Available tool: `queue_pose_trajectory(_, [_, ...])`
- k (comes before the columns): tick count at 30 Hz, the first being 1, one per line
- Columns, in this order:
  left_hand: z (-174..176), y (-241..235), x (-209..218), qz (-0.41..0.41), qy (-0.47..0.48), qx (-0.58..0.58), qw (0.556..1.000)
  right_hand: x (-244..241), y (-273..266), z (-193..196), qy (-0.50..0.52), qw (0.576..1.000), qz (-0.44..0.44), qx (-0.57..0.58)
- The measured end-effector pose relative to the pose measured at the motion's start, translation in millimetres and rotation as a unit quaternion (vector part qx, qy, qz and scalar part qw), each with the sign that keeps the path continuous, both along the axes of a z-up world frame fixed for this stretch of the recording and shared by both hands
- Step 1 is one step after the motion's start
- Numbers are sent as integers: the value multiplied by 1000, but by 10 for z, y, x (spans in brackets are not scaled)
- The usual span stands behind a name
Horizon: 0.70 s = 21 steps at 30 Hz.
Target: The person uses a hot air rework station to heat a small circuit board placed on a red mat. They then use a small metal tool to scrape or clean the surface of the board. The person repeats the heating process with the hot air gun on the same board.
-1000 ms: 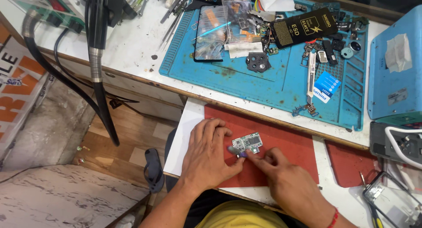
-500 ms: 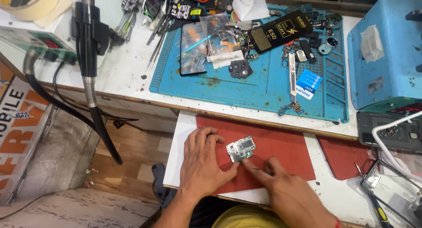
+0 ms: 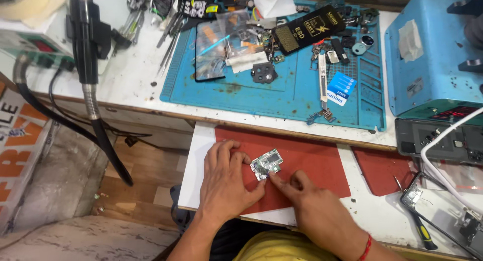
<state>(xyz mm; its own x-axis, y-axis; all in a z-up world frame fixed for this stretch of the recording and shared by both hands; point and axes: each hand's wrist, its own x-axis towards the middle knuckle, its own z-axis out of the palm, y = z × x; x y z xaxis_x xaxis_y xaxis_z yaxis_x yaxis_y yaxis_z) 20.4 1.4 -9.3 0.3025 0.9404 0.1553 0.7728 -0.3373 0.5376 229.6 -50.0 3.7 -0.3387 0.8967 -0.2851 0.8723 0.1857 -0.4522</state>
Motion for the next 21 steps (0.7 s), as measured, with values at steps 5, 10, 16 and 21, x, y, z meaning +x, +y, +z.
queue_pose_trajectory(5, [-1, -17, 13, 19, -10, -21, 1000, 58, 56, -81, 27, 999, -11, 24])
queue_pose_trajectory(10, [-9, -6, -20, 12, -18, -28, 999, 13, 131, -1, -44, 998, -48, 13])
queue_pose_trajectory(16, [12, -8, -29, 13, -26, -33, 999, -45, 159, 133, -27, 998, -52, 6])
queue_pose_trajectory(21, [-17, -11, -41, 8, -24, -16, 1000, -35, 131, 63, -41, 999, -12, -2])
